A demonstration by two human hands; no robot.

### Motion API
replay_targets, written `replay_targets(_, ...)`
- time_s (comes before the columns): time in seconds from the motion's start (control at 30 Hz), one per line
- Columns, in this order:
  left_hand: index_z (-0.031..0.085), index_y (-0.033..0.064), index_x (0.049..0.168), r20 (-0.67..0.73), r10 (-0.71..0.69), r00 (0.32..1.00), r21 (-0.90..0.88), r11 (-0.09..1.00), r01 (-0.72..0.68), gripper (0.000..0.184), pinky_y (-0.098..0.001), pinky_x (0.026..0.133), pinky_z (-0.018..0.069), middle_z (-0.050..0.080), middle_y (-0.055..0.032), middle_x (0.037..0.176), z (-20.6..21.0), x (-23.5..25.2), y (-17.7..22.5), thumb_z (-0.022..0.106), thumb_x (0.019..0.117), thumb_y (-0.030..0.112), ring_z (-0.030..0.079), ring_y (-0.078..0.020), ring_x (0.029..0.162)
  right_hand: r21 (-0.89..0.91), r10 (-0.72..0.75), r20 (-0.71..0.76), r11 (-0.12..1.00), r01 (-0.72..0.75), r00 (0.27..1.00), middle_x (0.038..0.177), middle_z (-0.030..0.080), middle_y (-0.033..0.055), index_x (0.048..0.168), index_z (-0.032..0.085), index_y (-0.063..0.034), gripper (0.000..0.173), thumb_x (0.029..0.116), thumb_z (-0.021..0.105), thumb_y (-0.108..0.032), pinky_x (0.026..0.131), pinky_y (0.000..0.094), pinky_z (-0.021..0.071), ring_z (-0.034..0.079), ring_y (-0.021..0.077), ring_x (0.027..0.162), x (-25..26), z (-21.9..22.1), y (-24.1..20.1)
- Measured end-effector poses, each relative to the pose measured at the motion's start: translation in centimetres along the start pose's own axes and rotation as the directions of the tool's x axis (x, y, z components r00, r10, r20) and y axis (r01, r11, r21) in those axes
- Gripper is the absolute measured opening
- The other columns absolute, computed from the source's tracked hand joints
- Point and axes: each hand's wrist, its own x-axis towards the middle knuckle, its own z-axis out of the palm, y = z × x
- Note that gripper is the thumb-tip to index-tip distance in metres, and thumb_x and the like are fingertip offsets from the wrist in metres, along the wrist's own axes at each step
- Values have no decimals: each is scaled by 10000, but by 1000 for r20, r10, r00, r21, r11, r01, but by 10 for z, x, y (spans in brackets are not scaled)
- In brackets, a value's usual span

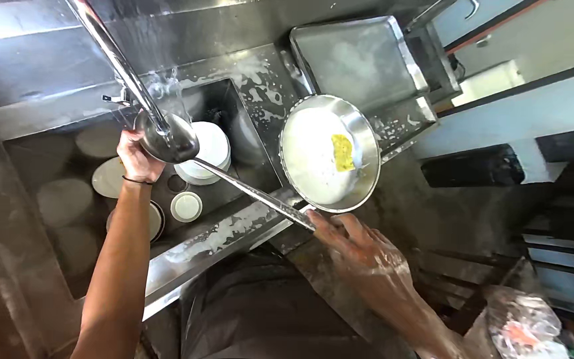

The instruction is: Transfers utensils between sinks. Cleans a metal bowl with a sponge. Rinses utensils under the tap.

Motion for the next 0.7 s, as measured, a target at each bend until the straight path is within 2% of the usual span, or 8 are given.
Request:
replay_targets(0.07,574,183,1329,-105,-59,993,36,997,63,462,-403,850,596,703,-14,1146,5,-11,-4,391,906,213,684,-150,1016,159,155,283,966,-206,946,1096,735,92,1432,615,-303,448,1005,620,-437,774,555,591,723,311,901,2,-3,1)
replay_targets(0.13,589,171,1189,-309,-114,944,119,980,158,296,-383,716,609,722,-8,972,15,-18,-8,369,996,214,704,-140,854,224,201,483,913,-342,852,940,722,123,1272,664,-196,464,982,613,-556,742,596,569,706,340,848,11,1,6)
replay_targets(0.23,541,68,1366,-260,-21,965,321,941,107,323,-378,870,599,695,-45,1128,-5,-19,-20,436,1079,173,683,-132,990,261,159,464,916,-306,872,894,710,167,1222,673,-127,581,982,547,-640,706,635,559,702,384,812,10,6,15)
replay_targets(0.37,705,-21,1053,-124,252,960,680,726,-103,115,-280,811,589,726,-30,901,-30,-18,-25,660,969,43,677,-56,822,268,68,398,945,-187,915,920,731,235,1241,681,-37,537,1013,590,-514,712,663,560,718,458,821,12,-15,19)
replay_targets(0.47,703,-24,1042,-9,113,994,776,627,-65,107,-284,771,589,727,-58,885,-36,-19,-13,666,951,18,678,-73,788,293,49,545,924,-244,837,911,709,259,1244,664,-25,576,1020,561,-545,733,683,539,698,470,837,19,-34,23)
replay_targets(0.57,640,-11,1275,-22,-286,958,618,750,238,422,-338,888,570,708,-101,1147,-32,-18,10,550,871,-92,672,-126,990,342,2,692,880,-331,722,909,685,267,1242,654,-28,605,1014,550,-579,739,686,515,673,461,832,26,-40,38)
replay_targets(0.63,589,66,1393,60,-436,898,410,831,376,582,-401,917,568,666,-127,1300,-39,-16,10,486,820,48,662,-202,1107,399,-57,749,834,-382,660,850,646,237,1172,651,-3,593,1018,552,-567,695,633,505,634,399,757,29,-36,45)
replay_targets(0.7,666,40,1238,260,-382,887,83,924,373,450,-484,1033,515,658,-199,1320,-53,-12,-3,466,897,256,630,-316,1215,438,-105,804,770,-464,585,762,587,154,1061,633,-24,569,1014,546,-584,615,540,496,582,300,647,31,-21,50)
